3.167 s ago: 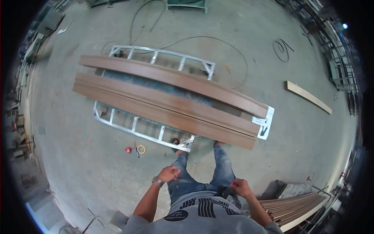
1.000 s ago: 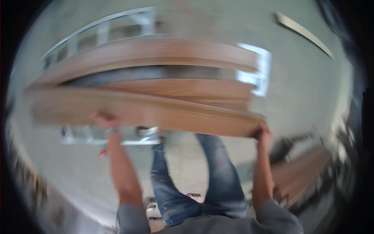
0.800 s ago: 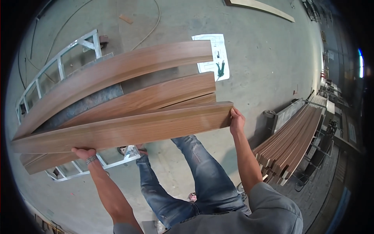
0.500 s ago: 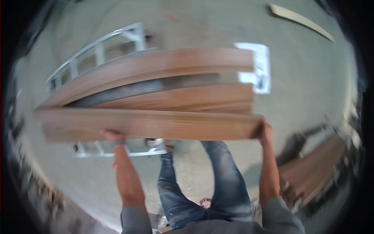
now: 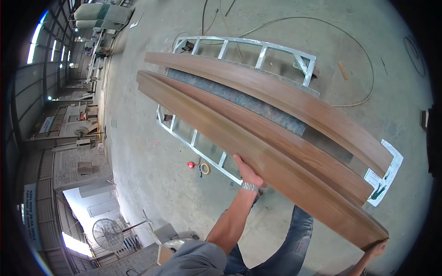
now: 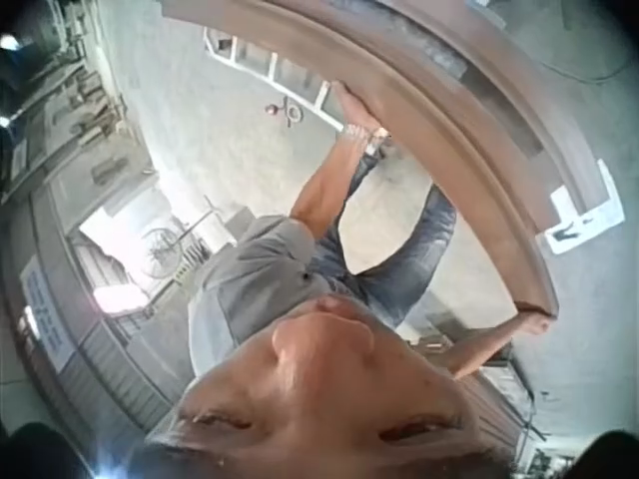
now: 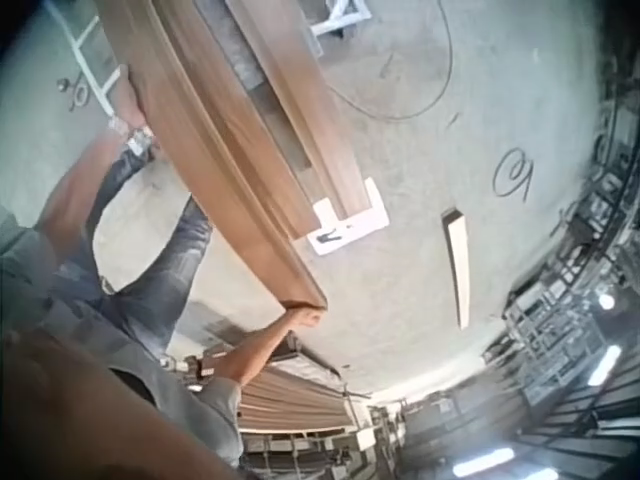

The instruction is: Applying labels to wood panels, marking them with a pen, and organizing them onto a stack on the production floor.

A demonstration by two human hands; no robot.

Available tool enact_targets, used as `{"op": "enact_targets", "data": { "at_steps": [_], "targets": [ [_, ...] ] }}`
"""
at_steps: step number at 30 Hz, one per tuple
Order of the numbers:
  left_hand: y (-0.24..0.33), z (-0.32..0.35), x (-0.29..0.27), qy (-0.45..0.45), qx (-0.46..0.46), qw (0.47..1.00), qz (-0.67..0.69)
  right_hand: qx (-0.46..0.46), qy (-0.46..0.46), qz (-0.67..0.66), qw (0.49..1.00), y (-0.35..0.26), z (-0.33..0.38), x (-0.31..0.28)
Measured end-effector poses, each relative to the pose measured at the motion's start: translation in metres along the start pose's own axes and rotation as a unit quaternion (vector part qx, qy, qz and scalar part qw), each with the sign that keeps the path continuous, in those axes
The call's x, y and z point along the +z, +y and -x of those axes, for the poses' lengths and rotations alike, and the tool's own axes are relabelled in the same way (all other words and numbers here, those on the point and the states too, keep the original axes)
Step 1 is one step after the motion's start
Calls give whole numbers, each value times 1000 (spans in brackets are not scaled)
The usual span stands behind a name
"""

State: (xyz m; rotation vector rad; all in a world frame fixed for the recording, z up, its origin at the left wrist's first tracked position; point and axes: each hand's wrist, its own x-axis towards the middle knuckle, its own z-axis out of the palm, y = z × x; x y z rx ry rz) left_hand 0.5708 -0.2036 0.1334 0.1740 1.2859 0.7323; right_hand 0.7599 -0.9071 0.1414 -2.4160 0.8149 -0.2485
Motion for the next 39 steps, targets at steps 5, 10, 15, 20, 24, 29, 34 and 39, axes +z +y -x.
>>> {"op": "enact_targets", "data": {
  "at_steps": [5, 10, 15, 20, 24, 29, 34, 39],
  "targets": [
    [-3, 18, -52, 51, -30, 998, 1, 88, -116, -7, 989, 37, -27, -27],
    [-5, 14, -74, 74, 5, 997, -33, 132, -213, -73, 965, 60, -28, -42],
    [2, 1, -71, 92, -8, 995, -21, 183, -283, -133, 932, 66, -23, -41],
    [7, 2, -47, 118, -11, 992, -34, 230, -338, -201, 890, 76, -21, -34],
    [5, 4, -32, 136, -51, 989, -34, 261, -357, -240, 864, 81, -18, -21],
    [4, -17, -43, 146, -137, 980, -7, 299, -350, -243, 854, 76, 5, 18],
    [-10, -23, -73, 32, -65, 904, -421, 234, -407, -243, 849, 87, 7, 55],
    [-2, -17, -104, 44, -76, 832, -549, 263, -291, -23, 920, 76, 24, 109]
  ]
}}
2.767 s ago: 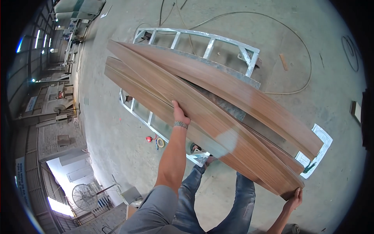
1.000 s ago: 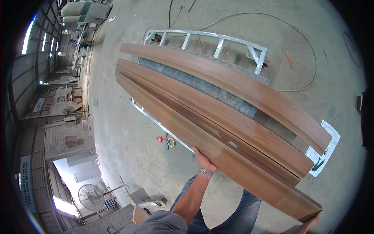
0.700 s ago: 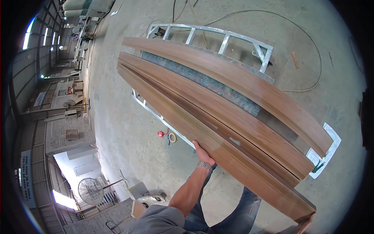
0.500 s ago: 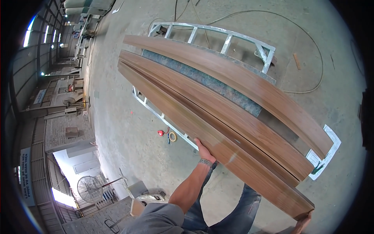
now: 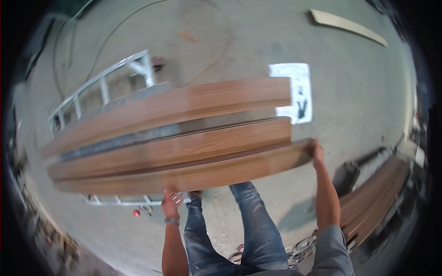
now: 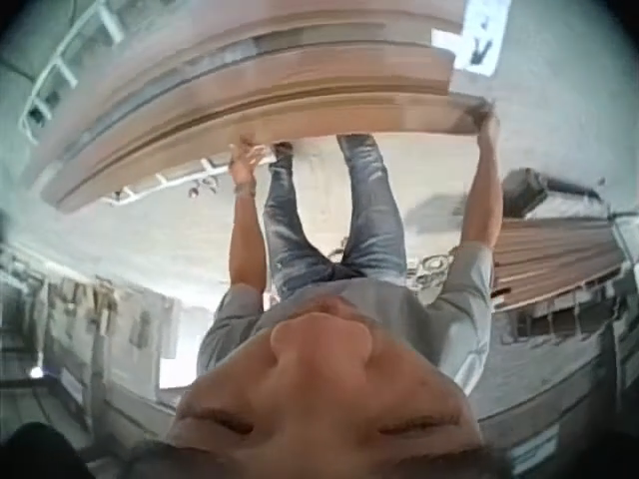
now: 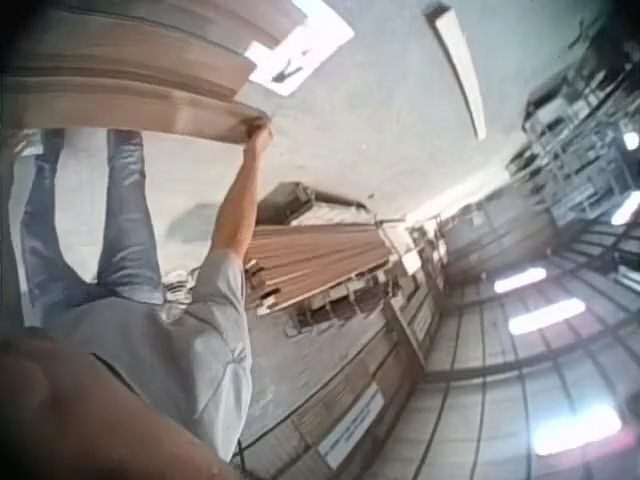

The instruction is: Applying labels to wood panels, marking them with a pen, and organizing them onto a stack on the production floor.

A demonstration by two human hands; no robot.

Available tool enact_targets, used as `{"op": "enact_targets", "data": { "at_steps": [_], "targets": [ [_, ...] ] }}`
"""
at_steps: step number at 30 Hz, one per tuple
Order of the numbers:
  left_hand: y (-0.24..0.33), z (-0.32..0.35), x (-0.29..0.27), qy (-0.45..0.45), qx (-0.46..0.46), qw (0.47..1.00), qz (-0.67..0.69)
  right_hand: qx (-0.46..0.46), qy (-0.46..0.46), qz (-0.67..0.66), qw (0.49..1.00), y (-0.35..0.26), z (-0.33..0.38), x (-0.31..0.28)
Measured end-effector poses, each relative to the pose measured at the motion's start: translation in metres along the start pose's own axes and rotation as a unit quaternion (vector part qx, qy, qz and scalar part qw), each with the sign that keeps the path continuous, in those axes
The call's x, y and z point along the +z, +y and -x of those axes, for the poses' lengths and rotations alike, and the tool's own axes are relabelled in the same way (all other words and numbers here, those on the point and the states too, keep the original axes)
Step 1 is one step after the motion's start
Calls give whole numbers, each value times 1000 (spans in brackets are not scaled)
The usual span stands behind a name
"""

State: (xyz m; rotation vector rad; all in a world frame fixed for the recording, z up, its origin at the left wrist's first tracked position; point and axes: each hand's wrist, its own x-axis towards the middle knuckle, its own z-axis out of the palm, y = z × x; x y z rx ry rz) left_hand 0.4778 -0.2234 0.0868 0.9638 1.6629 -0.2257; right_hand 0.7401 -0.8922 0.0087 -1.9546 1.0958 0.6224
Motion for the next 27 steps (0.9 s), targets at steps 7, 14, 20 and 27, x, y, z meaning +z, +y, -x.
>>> {"op": "enact_targets", "data": {
  "at_steps": [7, 14, 20, 27],
  "targets": [
    [26, -14, 15, -6, 71, 969, -235, -230, 153, 257, 926, -150, 59, 58],
    [33, -37, 45, 34, 357, 794, -491, -192, -40, 101, 975, -277, 29, 177],
    [42, 3, 112, 78, 419, 700, -573, -250, 0, 169, 953, -221, 9, 135],
    [24, 2, 121, 39, 429, 611, -665, -160, 168, 216, 948, -86, 34, 69]
  ]
}}
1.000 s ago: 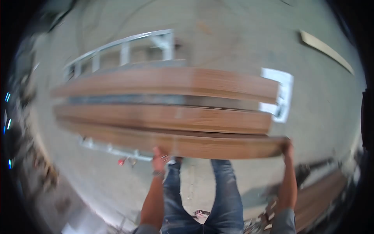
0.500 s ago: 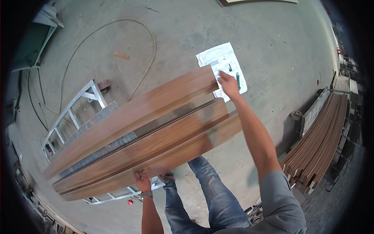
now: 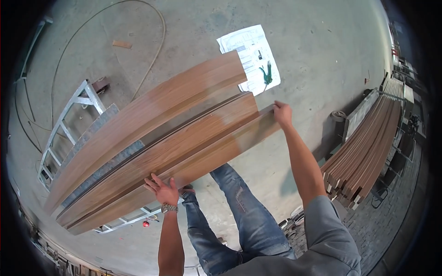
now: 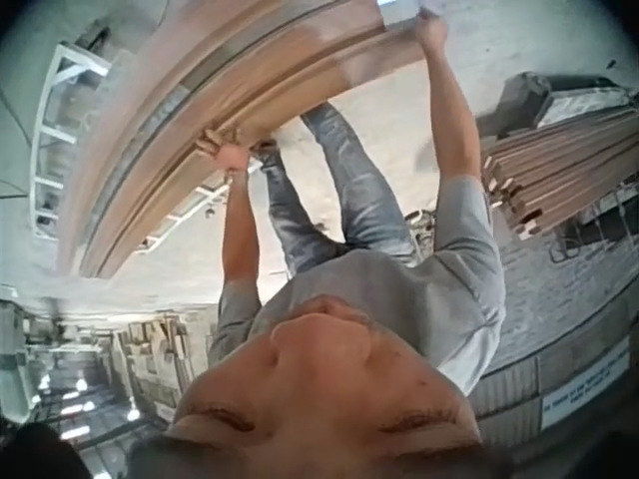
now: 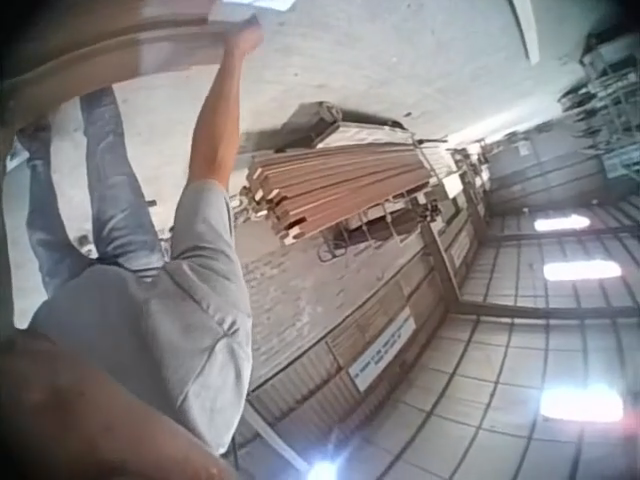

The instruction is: Applying labels to wood panels, marking them with a pen, and organizing them onto a stack on the production floor.

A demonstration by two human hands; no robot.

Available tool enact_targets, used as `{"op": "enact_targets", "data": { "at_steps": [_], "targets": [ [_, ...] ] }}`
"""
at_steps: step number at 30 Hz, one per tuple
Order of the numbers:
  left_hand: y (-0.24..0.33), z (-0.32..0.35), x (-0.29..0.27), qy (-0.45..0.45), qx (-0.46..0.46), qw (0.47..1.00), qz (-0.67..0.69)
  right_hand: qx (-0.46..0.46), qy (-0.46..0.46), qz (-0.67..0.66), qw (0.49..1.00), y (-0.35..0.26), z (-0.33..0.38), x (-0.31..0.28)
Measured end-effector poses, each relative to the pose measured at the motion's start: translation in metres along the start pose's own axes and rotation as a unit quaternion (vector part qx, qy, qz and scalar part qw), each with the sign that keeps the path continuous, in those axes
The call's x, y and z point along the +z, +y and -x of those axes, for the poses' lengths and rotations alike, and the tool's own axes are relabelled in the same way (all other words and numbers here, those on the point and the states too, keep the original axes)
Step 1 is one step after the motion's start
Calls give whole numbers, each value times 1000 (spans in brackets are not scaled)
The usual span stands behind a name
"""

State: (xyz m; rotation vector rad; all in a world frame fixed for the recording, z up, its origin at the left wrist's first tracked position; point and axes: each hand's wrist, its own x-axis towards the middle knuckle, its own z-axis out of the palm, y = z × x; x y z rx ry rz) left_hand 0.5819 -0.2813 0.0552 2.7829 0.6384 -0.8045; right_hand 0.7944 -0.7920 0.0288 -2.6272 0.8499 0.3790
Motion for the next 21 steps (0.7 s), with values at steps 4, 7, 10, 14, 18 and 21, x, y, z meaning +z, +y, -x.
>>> {"op": "enact_targets", "data": {
  "at_steps": [4, 7, 10, 14, 18, 21],
  "targets": [
    [-27, 7, -1, 19, 23, 998, 51, 97, 53, -174, 979, -6, 37, 10],
    [-28, 12, 3, 42, 54, 993, 101, 123, 52, -131, 982, 8, 40, 3],
    [-28, 13, 4, 36, 66, 994, 78, 120, 35, -156, 980, 13, 44, 0],
    [-22, 12, 7, 33, 65, 994, 78, 119, 33, -176, 977, 17, 41, -6],
    [-28, 12, 10, 41, 76, 994, 63, 103, 44, -176, 978, -1, 52, -4],
    [-32, 10, 11, 41, 89, 993, 58, 102, 49, -166, 980, -4, 56, -5]
  ]
}}
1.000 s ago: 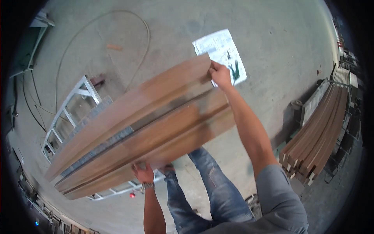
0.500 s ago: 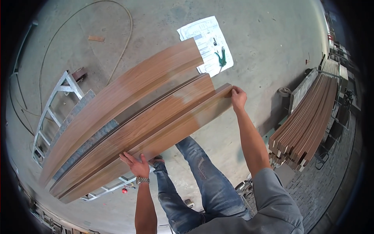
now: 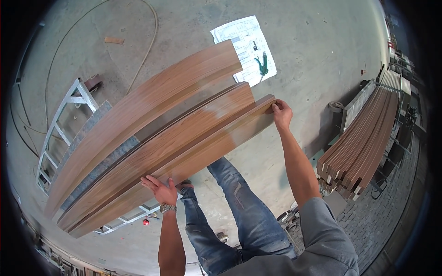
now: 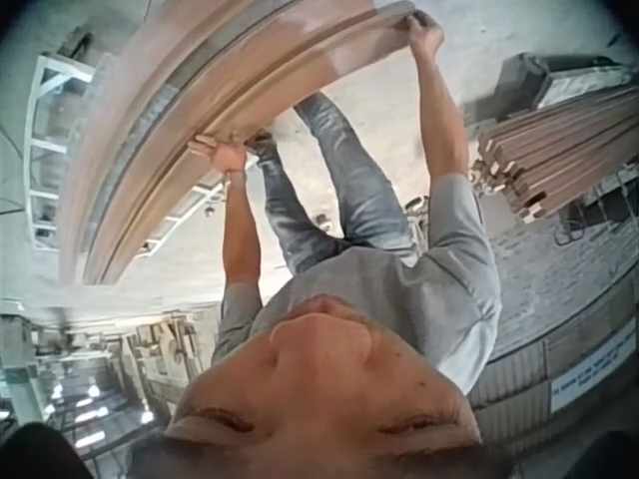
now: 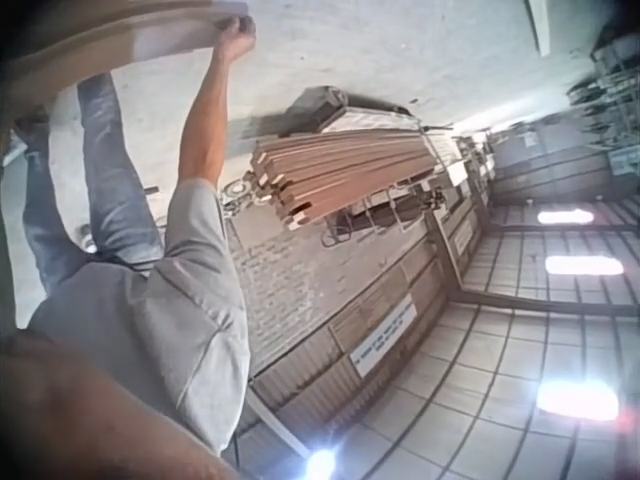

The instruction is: Applying labels to wood panels, marking them with a pen, and organizing them onto a stack on the production floor.

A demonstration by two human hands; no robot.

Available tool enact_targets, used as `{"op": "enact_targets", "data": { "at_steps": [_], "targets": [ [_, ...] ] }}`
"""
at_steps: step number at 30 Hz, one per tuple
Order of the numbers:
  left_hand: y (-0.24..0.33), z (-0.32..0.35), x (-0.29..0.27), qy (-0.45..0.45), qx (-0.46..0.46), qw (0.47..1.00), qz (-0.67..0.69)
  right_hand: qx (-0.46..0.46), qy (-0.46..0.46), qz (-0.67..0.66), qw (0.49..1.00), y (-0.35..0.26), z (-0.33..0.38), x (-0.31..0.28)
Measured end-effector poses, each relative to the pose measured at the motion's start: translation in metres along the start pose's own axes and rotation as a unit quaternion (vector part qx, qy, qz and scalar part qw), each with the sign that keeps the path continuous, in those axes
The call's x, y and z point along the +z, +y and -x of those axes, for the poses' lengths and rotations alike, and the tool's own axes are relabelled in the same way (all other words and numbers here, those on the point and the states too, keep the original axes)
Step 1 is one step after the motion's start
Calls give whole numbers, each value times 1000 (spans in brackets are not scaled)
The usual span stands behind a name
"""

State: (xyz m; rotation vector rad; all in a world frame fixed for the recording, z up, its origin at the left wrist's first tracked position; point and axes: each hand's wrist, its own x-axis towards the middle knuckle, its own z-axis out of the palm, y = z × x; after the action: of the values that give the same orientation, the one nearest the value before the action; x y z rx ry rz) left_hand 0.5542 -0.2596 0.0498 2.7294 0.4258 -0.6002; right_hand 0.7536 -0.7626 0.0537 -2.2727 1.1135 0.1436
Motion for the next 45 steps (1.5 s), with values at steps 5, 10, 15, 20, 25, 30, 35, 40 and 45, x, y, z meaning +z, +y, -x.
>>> {"op": "enact_targets", "data": {
  "at_steps": [5, 10, 15, 20, 25, 30, 35, 40, 45],
  "targets": [
    [1, 0, 2, -2, 3, 1000, -4, -13, -20, 2, 1000, 5, -3, -7],
    [-2, 0, 0, 3, 11, 1000, -14, 35, -131, -174, 975, 15, -14, -11],
    [-2, 0, 4, -5, 4, 1000, -16, 101, -241, -183, 948, 26, -48, -32],
    [-3, 0, 4, 0, 12, 1000, -25, 136, -378, -140, 905, 12, -65, -46],
    [-3, 1, 2, -7, 5, 1000, -30, 132, -340, -121, 923, 8, -62, -43],
    [-3, 1, 3, -4, 10, 1000, -26, 73, -314, -88, 942, 19, -57, -37],
    [-1, 1, 5, -2, 6, 1000, -20, 28, -297, -97, 950, 29, -57, -33],
    [-5, 1, 2, 3, 8, 1000, -25, 13, -302, -120, 946, 21, -46, -29],
    [-1, 1, 5, 7, 10, 999, -30, -17, -238, -97, 966, 21, -40, -28]
  ]
}}
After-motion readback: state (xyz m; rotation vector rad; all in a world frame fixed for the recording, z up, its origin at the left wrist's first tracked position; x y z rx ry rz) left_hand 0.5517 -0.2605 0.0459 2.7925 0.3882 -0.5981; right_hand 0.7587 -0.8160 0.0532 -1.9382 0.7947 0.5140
